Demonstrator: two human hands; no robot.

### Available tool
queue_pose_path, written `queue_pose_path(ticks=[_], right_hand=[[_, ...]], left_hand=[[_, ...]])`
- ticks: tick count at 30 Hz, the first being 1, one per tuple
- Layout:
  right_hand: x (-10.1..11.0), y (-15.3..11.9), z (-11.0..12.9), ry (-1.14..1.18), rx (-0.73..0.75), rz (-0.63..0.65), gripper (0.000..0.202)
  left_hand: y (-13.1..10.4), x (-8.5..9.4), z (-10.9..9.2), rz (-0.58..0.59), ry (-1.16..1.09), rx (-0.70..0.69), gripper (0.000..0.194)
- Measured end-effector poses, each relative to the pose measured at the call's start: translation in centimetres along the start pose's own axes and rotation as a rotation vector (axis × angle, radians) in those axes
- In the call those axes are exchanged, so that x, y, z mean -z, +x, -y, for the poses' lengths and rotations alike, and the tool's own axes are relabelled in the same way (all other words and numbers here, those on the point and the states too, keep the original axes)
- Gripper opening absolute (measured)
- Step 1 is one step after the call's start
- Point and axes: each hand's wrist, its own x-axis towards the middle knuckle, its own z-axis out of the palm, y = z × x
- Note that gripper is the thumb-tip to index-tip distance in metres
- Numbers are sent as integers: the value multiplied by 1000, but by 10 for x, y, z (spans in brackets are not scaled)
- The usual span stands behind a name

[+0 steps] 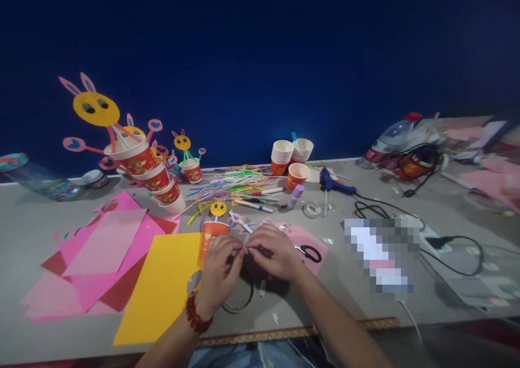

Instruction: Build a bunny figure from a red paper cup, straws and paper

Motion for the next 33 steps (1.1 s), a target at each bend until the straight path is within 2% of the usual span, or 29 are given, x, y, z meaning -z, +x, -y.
queue_pose_path(ticks=[14, 22, 33], right_hand=[[0, -2, 0, -186, 146, 19, 12], [6, 1, -1, -28, 87, 10, 10], [6, 4, 0, 18, 60, 27, 14]], left_hand=[[-3, -2, 2, -11, 153, -94, 13], [-2, -1, -1, -20, 158, -93, 12], [0, 0, -2, 16, 84, -51, 12]])
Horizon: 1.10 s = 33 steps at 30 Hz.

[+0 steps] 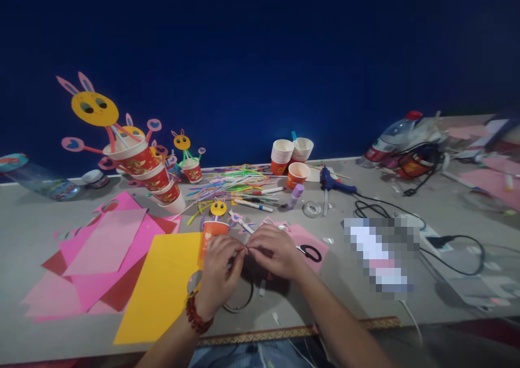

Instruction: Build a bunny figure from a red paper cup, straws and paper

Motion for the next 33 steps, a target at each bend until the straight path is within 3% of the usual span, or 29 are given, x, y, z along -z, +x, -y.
queue_pose_path(ticks=[16, 33], right_hand=[[1, 0, -1, -23, 59, 2, 12], [3, 0, 1, -58, 93, 26, 10]], left_hand=[[-1, 1, 2, 27, -152, 90, 14], [0, 2, 1, 66, -199, 97, 14]])
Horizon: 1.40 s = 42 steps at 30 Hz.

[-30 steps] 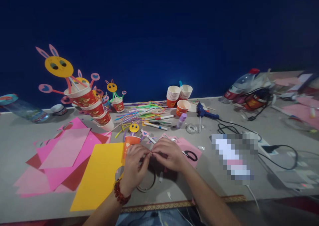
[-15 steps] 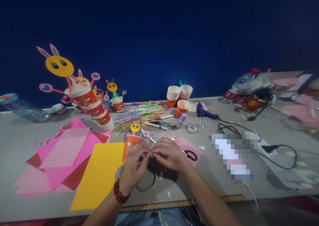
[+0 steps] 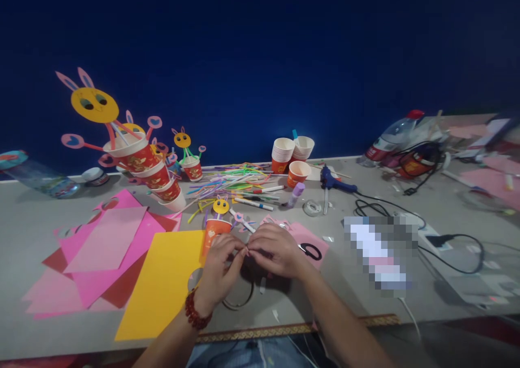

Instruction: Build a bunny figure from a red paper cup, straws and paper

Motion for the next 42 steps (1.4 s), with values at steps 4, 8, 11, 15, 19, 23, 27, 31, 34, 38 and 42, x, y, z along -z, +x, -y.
queue_pose_path(ticks=[4, 8, 11, 15, 19, 23, 27, 31, 34, 38, 42], right_hand=[[-1, 0, -1, -5, 6, -7, 12], [-2, -1, -1, -9, 1, -12, 11], [-4, 0, 0, -8, -19, -7, 11], [-5, 0, -2, 12, -121, -97, 13], [-2, -7, -14, -85, -318, -181, 13], [1, -14, -21, -217, -503, -37, 13], [1, -11, -15, -83, -540, -40, 15], [-5, -4, -4, 422, -367, -99, 19], [-9, -3, 1, 644, -411, -154, 22], [-10, -3, 4, 803, -426, -146, 17], [-10, -2, 7, 870, -489, -105, 21]], left_hand=[[0, 0, 0, 6, 10, 0, 15], [1, 0, -1, 8, 11, 0, 15], [0, 0, 0, 7, 14, 1, 14], [0, 0, 0, -4, -33, 5, 16], [0, 3, -1, -13, -155, 26, 17], [0, 4, -2, -20, -323, 69, 19], [-1, 0, 1, 11, -548, 212, 24], [-1, -4, 1, 73, -911, 484, 27], [1, -4, -3, 202, -1154, 642, 26], [3, -3, -6, 383, -1426, 762, 23], [2, -3, -5, 489, -1545, 856, 22]])
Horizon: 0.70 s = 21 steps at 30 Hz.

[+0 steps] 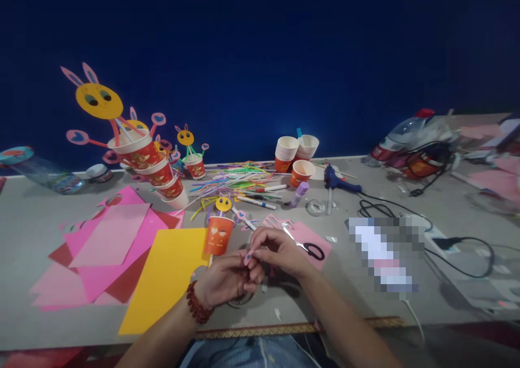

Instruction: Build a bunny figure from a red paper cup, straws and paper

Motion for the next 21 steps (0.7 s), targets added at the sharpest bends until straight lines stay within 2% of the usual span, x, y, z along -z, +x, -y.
queue_pose_path(ticks=[3, 7, 9, 12, 15, 21], right_hand=[[0, 0, -1, 32, -98, -11, 26], [4, -1, -2, 38, -179, -37, 33], [6, 0, -2, 36, -196, -53, 35], [7, 1, -2, 34, -212, -65, 36], [6, 2, -3, 53, -225, -74, 37], [3, 1, -7, 91, -284, -86, 36]], left_hand=[[1, -1, 4, -74, 113, -25, 25], [3, -2, 10, -320, 315, -188, 33], [4, 0, 12, -392, 394, -287, 37], [4, 3, 13, -458, 574, -416, 39], [3, 3, 13, -507, 707, -463, 37], [6, 3, 15, -530, 836, -549, 32]])
